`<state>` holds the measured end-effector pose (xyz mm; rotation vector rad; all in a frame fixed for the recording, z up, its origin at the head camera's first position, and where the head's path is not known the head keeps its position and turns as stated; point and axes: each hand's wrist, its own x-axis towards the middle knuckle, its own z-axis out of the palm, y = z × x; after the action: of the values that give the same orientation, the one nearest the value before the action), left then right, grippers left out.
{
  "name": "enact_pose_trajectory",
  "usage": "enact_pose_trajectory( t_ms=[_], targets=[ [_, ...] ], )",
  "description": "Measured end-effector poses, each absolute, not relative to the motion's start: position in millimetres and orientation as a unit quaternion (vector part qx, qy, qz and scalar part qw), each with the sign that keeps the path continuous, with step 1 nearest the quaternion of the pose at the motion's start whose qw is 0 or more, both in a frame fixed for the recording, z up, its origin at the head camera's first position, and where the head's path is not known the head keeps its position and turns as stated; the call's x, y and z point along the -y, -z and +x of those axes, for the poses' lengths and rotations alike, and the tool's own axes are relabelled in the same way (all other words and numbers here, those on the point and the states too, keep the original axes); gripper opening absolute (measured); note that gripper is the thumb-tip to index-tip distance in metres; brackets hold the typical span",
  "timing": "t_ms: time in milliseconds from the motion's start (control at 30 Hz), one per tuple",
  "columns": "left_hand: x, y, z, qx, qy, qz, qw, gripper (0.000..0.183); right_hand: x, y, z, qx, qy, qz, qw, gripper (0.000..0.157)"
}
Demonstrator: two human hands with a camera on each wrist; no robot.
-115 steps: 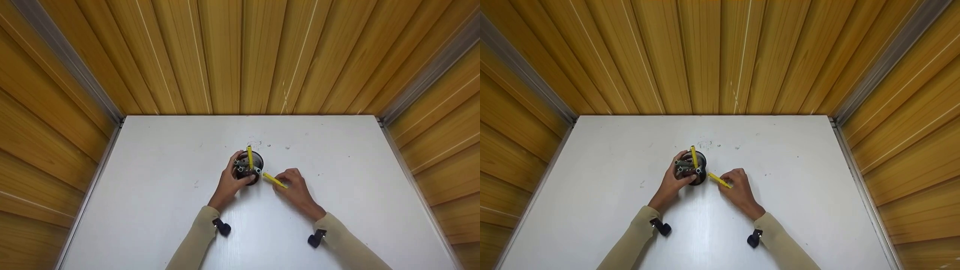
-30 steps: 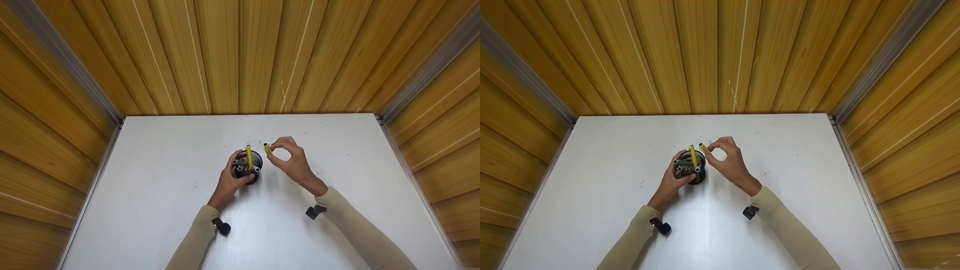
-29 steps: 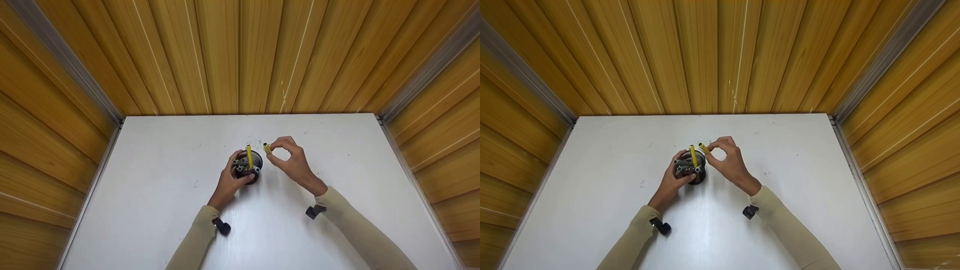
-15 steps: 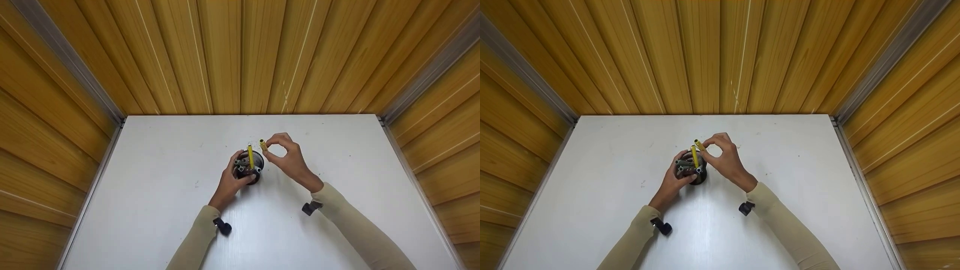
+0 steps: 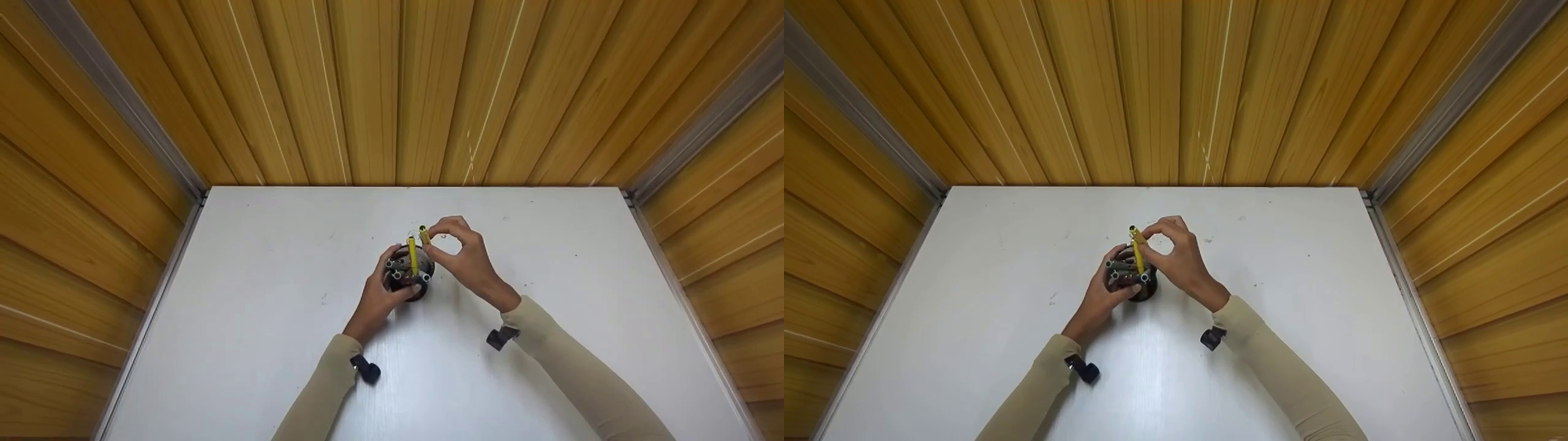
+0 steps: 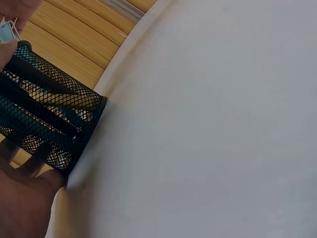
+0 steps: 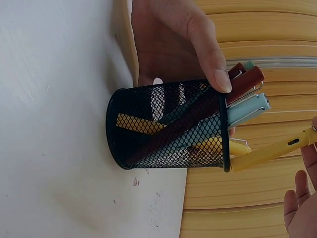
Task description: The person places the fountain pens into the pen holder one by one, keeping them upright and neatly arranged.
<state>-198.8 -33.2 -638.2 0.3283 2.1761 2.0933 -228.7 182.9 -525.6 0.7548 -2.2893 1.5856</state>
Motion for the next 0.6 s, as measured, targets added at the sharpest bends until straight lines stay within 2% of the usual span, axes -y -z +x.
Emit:
enact_pose_trajectory(
  t_ms=[367, 600],
  targets=[
    [33, 638, -199, -0.717, -0.687, 0.107, 0.053, 0.098, -167, 503, -212, 0.778, -0.567, 0.236, 0.132, 0.018],
    [33, 639, -199, -0.727, -0.677, 0.105, 0.046, 0.098, -165, 515, -210, 0.789, -0.566, 0.211, 0.11, 0.02]
  ],
)
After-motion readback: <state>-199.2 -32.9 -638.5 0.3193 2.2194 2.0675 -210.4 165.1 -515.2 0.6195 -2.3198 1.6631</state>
